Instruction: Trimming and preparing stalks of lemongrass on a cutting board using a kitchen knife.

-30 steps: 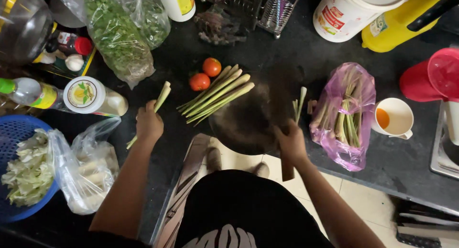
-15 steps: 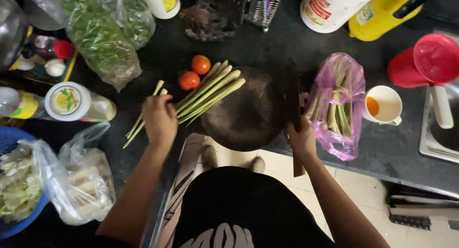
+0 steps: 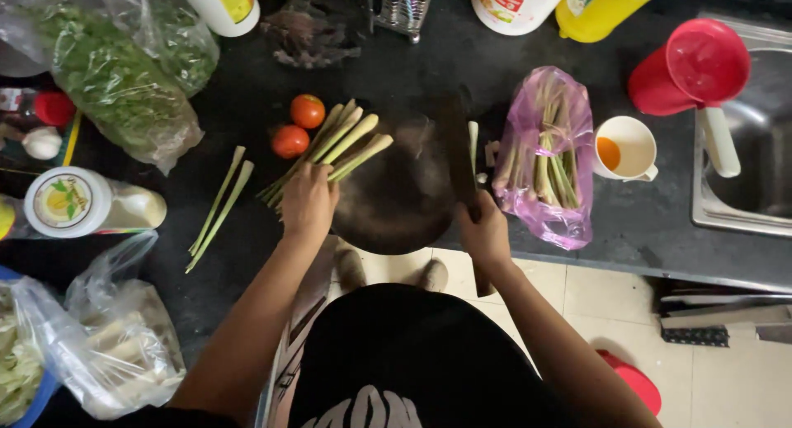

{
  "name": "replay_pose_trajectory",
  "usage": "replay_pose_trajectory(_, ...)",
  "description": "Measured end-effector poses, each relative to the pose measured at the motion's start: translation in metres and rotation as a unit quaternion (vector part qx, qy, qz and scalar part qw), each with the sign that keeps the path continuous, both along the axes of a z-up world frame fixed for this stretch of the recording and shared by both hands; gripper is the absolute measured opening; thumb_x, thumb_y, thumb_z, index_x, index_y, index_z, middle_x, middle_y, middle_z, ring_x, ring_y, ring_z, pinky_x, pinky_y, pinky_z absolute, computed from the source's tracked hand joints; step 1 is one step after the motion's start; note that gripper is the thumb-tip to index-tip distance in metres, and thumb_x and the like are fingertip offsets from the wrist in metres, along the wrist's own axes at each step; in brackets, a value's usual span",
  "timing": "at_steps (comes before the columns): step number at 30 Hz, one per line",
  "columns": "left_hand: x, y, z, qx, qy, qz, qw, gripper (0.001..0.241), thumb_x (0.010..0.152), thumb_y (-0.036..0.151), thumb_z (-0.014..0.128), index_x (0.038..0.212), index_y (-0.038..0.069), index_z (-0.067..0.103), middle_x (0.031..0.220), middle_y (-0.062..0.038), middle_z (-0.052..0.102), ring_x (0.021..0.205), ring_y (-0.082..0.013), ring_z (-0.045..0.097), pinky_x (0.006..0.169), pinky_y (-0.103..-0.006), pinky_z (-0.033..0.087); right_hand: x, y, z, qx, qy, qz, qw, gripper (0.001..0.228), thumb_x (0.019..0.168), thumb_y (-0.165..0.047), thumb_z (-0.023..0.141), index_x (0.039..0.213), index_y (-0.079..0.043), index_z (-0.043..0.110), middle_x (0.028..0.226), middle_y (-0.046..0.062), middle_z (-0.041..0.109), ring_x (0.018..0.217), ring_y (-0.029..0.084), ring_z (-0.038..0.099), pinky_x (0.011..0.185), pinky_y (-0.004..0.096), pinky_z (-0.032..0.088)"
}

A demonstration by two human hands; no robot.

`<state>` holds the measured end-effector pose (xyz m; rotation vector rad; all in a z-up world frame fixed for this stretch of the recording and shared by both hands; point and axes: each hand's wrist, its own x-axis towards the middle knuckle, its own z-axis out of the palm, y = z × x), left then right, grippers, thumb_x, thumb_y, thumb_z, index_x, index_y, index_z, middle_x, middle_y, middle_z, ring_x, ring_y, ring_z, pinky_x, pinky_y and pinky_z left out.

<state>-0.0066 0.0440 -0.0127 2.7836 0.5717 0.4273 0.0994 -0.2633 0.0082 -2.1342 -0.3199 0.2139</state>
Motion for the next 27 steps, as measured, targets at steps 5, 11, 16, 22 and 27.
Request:
replay_pose_trajectory(5, -0.01, -0.002, -0.006, -0.009, -0.006, 0.018, 1.0, 0.006, 0.099, 0.014, 0.066, 0.103, 0.011, 0.068, 0.101, -0.013, 0.066, 0.09, -0.0359, 0.067, 0.077, -0.047, 0.054, -0.008, 0.005, 0.026, -0.002, 0.096, -0.021, 0.995, 0.018, 0.096, -0.018, 0.065, 0.104, -0.003, 0.06, 0.065, 0.01, 0.063, 0.051, 0.015, 0.059, 0.046, 0.034, 0.048)
replay_pose_trajectory(11, -0.01, 0.004, 0.003, 0.001, 0.012, 0.012, 1.0, 0.008, 0.092, 0.016, 0.071, 0.095, 0.009, 0.069, 0.095, -0.014, 0.067, 0.089, -0.0357, 0.067, 0.078, -0.0466, 0.055, -0.011, 0.007, 0.028, 0.017, 0.127, -0.014, 0.992, 0.017, 0.096, -0.018, 0.065, 0.103, -0.004, 0.058, 0.063, 0.008, 0.06, 0.045, 0.014, 0.055, 0.039, 0.033, 0.046)
replay_pose_trajectory(16, 0.002, 0.016, 0.013, 0.013, 0.113, -0.004, 0.993, 0.009, 0.086, 0.016, 0.077, 0.087, 0.008, 0.072, 0.087, -0.012, 0.071, 0.086, -0.032, 0.069, 0.076, -0.0463, 0.055, -0.012, 0.009, 0.027, 0.001, 0.096, -0.009, 0.995, 0.021, 0.094, -0.018, 0.067, 0.102, -0.002, 0.056, 0.065, 0.008, 0.062, 0.047, 0.013, 0.059, 0.04, 0.033, 0.048)
replay_pose_trajectory(22, 0.003, 0.018, 0.009, -0.007, 0.102, -0.039, 0.994, 0.012, 0.085, 0.015, 0.079, 0.085, 0.008, 0.069, 0.086, -0.012, 0.07, 0.086, -0.0285, 0.07, 0.079, -0.0409, 0.057, -0.012, 0.011, 0.033, 0.006, 0.119, -0.016, 0.993, 0.021, 0.096, -0.019, 0.065, 0.106, -0.002, 0.058, 0.066, 0.013, 0.063, 0.049, 0.019, 0.06, 0.044, 0.038, 0.049)
replay_pose_trajectory(27, 0.003, -0.02, 0.061, -0.124, -0.076, -0.115, 0.983, 0.018, 0.091, 0.011, 0.074, 0.104, 0.003, 0.064, 0.099, -0.017, 0.067, 0.089, -0.0376, 0.066, 0.073, -0.0461, 0.054, -0.012, 0.01, 0.033, -0.035, -0.038, -0.025, 0.998, 0.022, 0.103, -0.019, 0.059, 0.118, -0.003, 0.059, 0.075, 0.022, 0.065, 0.063, 0.037, 0.064, 0.058, 0.046, 0.049)
